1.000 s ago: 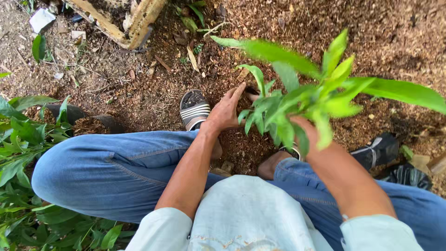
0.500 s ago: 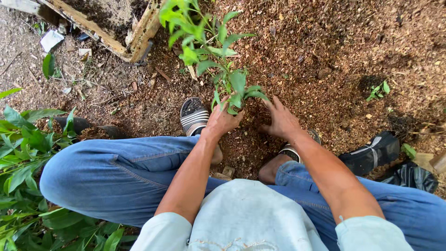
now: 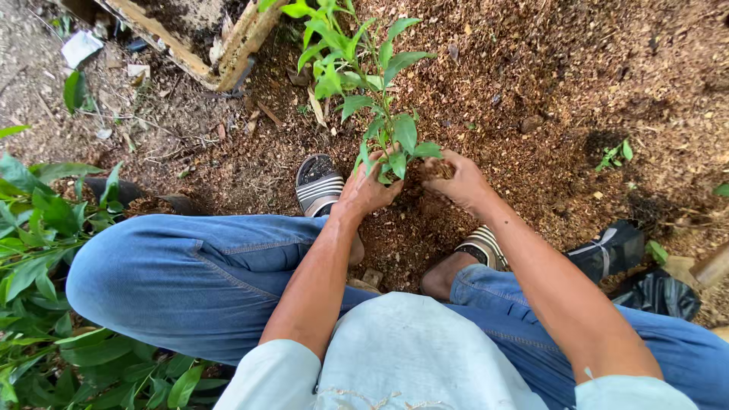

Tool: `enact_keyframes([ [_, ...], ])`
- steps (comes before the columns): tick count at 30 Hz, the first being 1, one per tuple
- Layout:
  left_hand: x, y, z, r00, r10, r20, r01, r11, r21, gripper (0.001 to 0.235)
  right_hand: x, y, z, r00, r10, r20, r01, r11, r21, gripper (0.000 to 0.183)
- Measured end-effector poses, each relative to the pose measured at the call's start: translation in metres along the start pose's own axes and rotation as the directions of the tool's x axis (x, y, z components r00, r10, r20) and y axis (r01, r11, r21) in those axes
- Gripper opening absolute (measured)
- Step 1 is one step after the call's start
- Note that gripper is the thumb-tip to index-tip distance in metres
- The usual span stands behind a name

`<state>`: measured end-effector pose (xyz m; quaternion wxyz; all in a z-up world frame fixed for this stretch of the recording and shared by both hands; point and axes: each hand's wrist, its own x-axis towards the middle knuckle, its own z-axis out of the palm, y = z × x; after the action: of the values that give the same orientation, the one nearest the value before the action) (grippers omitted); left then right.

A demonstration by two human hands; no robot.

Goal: The person prepares a small black plastic planter bag, fills it with a mixture of soil and sawdust from a large pile, and plants a small green sapling into the bag by hand.

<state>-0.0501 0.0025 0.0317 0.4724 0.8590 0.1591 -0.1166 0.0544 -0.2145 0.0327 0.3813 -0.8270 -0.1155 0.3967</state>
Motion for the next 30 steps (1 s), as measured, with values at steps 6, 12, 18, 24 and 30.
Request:
enact_keyframes([
  [6, 0.000, -0.007, 0.003, 0.987, 0.143, -0.067, -0.143, 0.990, 0.003, 0.052, 0.009, -0.041, 0.022, 0.992, 0.032, 0.123, -0.068, 0.950, 0.304, 0.088],
  [12, 0.002, -0.024, 0.011, 0.883, 0.466, -0.055, -0.422, 0.840, 0.341, 0.046, 0.016, -0.040, 0.040, 0.969, 0.047, 0.243, -0.092, 0.980, 0.176, 0.086],
  [18, 0.008, -0.025, 0.021, 0.996, 0.082, -0.031, -0.070, 0.958, 0.279, 0.047, -0.010, -0.037, 0.017, 0.972, -0.230, -0.051, 0.147, 0.759, -0.634, 0.043],
  [24, 0.004, -0.048, 0.052, 0.962, 0.137, -0.236, -0.054, 0.944, 0.325, 0.033, 0.010, -0.031, 0.051, 0.994, -0.087, -0.066, 0.048, 0.889, -0.455, 0.025],
  [30, 0.000, -0.093, 0.088, 0.886, 0.219, -0.408, -0.209, 0.975, 0.070, 0.032, 0.016, -0.002, 0.078, 0.981, -0.160, -0.112, 0.074, 0.834, -0.547, 0.025],
])
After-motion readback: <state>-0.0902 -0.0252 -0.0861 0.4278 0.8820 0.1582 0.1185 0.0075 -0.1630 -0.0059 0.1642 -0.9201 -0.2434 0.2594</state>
